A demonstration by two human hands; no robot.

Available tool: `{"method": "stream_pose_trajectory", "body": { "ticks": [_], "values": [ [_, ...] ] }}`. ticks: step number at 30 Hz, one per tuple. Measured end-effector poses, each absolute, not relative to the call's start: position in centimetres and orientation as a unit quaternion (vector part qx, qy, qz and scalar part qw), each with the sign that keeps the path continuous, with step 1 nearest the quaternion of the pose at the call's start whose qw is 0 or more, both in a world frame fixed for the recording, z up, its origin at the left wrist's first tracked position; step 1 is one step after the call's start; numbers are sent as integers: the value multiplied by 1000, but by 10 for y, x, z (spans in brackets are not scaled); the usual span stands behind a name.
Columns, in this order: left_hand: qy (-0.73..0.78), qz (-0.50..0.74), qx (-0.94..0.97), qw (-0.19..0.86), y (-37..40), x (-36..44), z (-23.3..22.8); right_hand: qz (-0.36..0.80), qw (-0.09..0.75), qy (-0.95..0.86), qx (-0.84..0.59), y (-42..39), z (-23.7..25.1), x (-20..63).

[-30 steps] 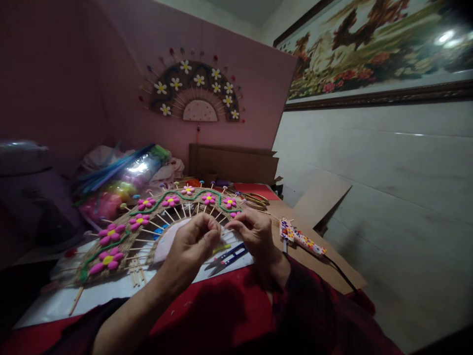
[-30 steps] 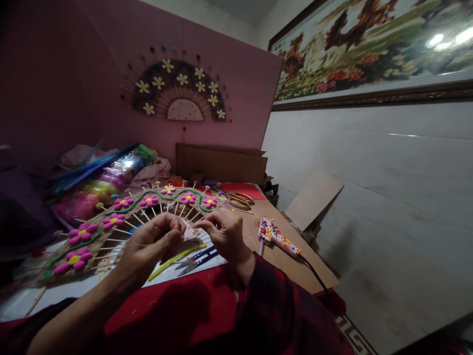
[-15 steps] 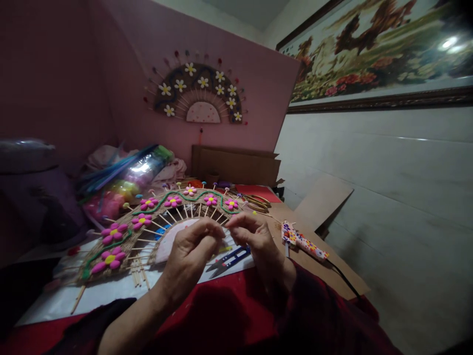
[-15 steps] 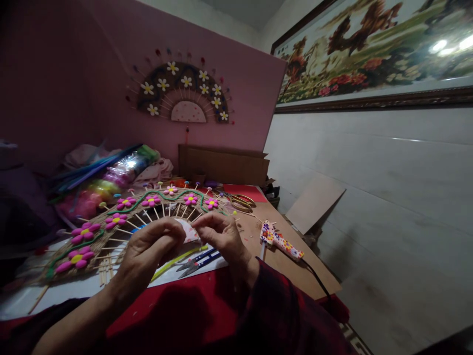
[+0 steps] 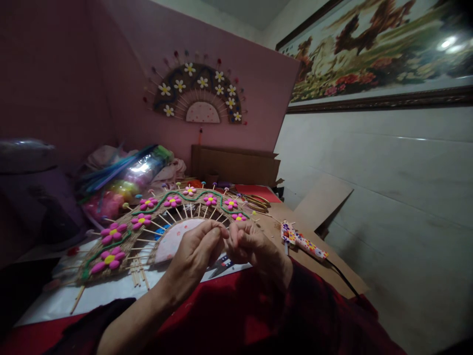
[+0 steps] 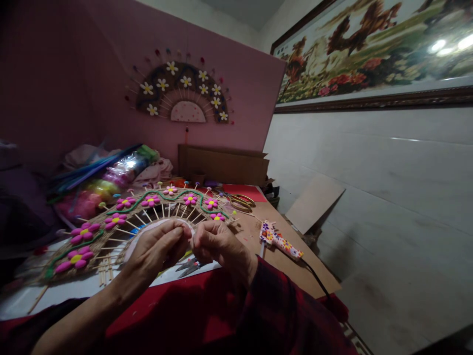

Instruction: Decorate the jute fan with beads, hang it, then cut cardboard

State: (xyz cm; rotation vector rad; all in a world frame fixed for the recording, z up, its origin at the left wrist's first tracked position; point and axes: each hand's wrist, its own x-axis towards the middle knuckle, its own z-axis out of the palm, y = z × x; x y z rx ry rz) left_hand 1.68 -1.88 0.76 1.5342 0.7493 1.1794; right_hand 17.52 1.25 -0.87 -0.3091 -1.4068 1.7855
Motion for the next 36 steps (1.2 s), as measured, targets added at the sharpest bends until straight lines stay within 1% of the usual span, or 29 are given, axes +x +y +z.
{"method": "stream_pose_trajectory", "body": {
  "ticks": [3,7,9,14,19,24,29,36],
  "values": [
    [295,503,688,432,-21,18,8,723,400,-551,-117,14,-10,176],
    [289,572,726,250,-21,18,11,707,400,-569,-127,15,-12,176],
    [279,577,747,176,-22,18,11,699,394,-579,-145,16,-14,175],
    [259,556,787,63,-23,18,9,698,394,-572,-173,17,-18,175],
    [235,537,811,13,-21,15,5,705,384,-574,-163,16,-16,175],
    [231,532,815,8,-18,13,2,713,368,-579,-143,16,-15,176],
    [244,528,814,9,-17,12,3,724,352,-574,-151,17,-13,177],
    [234,470,849,-63,-16,6,9,751,320,-557,-156,21,-18,179]
  ]
}}
